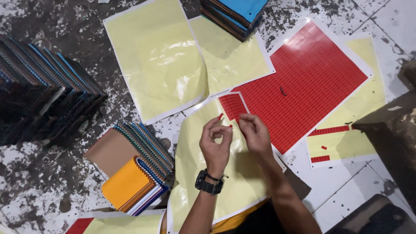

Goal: Peeling small red adhesive labels from a sheet and applying them to the edges of fabric swatches in a sample book.

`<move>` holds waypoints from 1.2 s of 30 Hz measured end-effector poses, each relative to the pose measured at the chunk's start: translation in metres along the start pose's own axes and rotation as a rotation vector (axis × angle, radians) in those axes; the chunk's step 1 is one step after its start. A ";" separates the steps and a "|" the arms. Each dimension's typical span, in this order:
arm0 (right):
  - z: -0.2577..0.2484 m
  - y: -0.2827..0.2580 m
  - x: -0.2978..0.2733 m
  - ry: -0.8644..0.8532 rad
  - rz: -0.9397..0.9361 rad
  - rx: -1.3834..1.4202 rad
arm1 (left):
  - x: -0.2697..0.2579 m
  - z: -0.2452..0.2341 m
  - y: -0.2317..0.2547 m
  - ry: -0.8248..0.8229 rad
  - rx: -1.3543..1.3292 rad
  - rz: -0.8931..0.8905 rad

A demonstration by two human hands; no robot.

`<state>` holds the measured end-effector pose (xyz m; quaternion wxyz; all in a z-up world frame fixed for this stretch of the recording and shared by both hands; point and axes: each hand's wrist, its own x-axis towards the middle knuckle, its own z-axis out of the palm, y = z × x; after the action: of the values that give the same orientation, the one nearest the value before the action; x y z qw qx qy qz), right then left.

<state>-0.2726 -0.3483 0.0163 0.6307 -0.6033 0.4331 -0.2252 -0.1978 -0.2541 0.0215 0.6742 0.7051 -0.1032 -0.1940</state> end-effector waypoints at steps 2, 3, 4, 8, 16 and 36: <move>0.000 0.027 0.019 0.018 -0.089 -0.256 | 0.001 -0.002 -0.007 0.008 -0.028 -0.009; 0.000 0.040 0.028 0.033 -0.176 -0.513 | 0.002 -0.003 -0.010 0.019 -0.056 -0.020; 0.001 0.037 0.031 0.036 -0.176 -0.510 | 0.002 -0.003 -0.013 0.015 -0.055 -0.018; 0.006 0.025 0.037 0.008 -0.100 -0.567 | 0.005 -0.006 -0.037 0.036 -0.091 -0.087; 0.013 0.021 0.031 0.065 -0.101 -0.594 | 0.010 -0.010 -0.012 0.036 -0.094 -0.180; 0.010 0.046 0.026 0.068 -0.116 -0.257 | 0.014 -0.013 -0.003 -0.012 -0.117 -0.114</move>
<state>-0.2619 -0.3558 -0.0359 0.5189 -0.6951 0.4440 -0.2244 -0.1802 -0.2473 0.0168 0.7015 0.6681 -0.0553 -0.2419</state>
